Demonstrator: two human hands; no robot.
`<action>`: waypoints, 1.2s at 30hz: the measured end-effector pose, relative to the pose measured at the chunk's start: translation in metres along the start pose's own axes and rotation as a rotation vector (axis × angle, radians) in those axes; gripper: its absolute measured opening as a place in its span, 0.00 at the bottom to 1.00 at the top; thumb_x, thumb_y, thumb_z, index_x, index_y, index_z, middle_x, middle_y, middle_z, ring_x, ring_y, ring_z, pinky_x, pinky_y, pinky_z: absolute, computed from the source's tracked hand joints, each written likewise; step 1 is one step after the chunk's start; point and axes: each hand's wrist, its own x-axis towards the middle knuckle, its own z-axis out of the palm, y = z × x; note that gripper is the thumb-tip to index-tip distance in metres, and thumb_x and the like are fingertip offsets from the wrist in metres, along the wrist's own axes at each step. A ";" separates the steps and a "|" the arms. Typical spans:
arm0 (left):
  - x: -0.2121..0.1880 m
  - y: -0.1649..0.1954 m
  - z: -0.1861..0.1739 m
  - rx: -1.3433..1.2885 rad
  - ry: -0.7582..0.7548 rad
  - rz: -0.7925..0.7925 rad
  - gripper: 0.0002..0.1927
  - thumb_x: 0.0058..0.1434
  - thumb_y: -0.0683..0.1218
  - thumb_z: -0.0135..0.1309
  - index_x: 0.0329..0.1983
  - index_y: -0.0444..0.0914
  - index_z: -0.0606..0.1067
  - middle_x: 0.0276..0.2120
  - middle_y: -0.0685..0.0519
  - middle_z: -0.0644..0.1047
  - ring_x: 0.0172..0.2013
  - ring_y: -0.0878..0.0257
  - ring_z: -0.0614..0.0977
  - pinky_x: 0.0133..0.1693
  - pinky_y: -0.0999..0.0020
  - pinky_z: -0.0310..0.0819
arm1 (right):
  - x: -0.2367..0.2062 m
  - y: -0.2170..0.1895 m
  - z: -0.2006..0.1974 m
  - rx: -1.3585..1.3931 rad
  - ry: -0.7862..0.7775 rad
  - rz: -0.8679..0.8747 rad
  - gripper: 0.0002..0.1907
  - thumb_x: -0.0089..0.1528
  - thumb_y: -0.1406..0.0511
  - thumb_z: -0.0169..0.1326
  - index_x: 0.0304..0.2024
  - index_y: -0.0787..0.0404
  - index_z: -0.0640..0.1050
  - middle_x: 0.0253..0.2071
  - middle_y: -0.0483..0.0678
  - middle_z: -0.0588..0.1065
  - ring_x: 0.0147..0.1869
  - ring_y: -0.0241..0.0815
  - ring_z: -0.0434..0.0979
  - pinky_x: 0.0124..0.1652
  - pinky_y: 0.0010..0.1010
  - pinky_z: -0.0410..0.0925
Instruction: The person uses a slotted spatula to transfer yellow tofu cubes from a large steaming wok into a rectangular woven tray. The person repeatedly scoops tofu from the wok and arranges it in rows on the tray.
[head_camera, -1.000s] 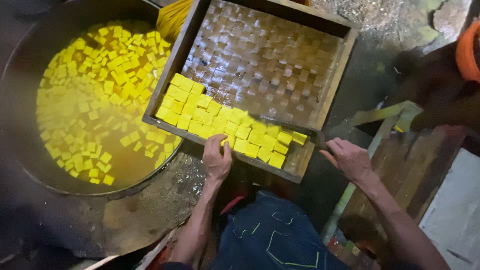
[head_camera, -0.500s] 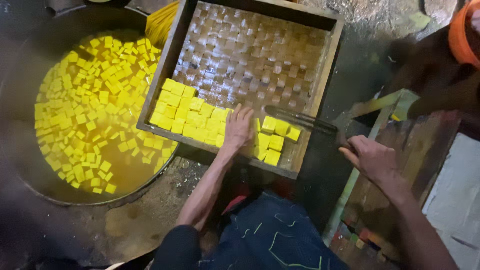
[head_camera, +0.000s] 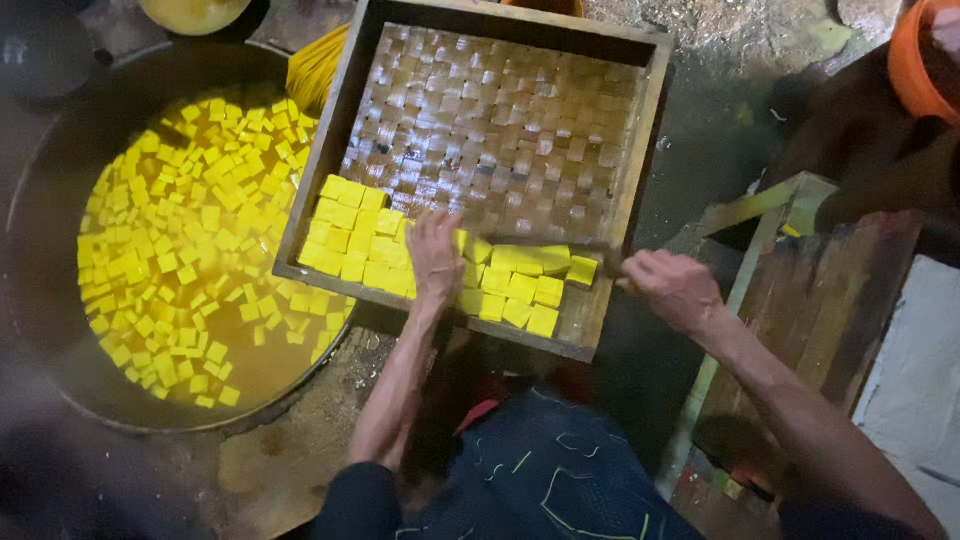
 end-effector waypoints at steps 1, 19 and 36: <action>-0.005 0.002 0.000 -0.050 0.080 -0.050 0.29 0.54 0.38 0.58 0.62 0.43 0.72 0.62 0.49 0.71 0.67 0.48 0.68 0.69 0.44 0.54 | -0.001 0.000 0.001 0.015 0.054 -0.018 0.13 0.66 0.53 0.55 0.41 0.54 0.77 0.32 0.44 0.75 0.30 0.37 0.77 0.28 0.28 0.72; 0.012 0.159 0.045 -0.095 -0.468 0.626 0.15 0.66 0.47 0.54 0.56 0.43 0.75 0.52 0.52 0.78 0.59 0.54 0.74 0.72 0.27 0.43 | -0.179 0.003 0.038 0.370 0.270 0.872 0.21 0.69 0.54 0.62 0.53 0.65 0.80 0.47 0.58 0.80 0.52 0.52 0.83 0.49 0.40 0.75; 0.071 0.095 0.031 -0.346 -0.219 0.307 0.19 0.63 0.53 0.56 0.56 0.44 0.76 0.47 0.43 0.76 0.53 0.44 0.76 0.49 0.49 0.74 | -0.214 -0.011 0.078 0.604 0.415 1.026 0.22 0.67 0.55 0.63 0.54 0.65 0.80 0.44 0.58 0.80 0.47 0.51 0.83 0.46 0.38 0.73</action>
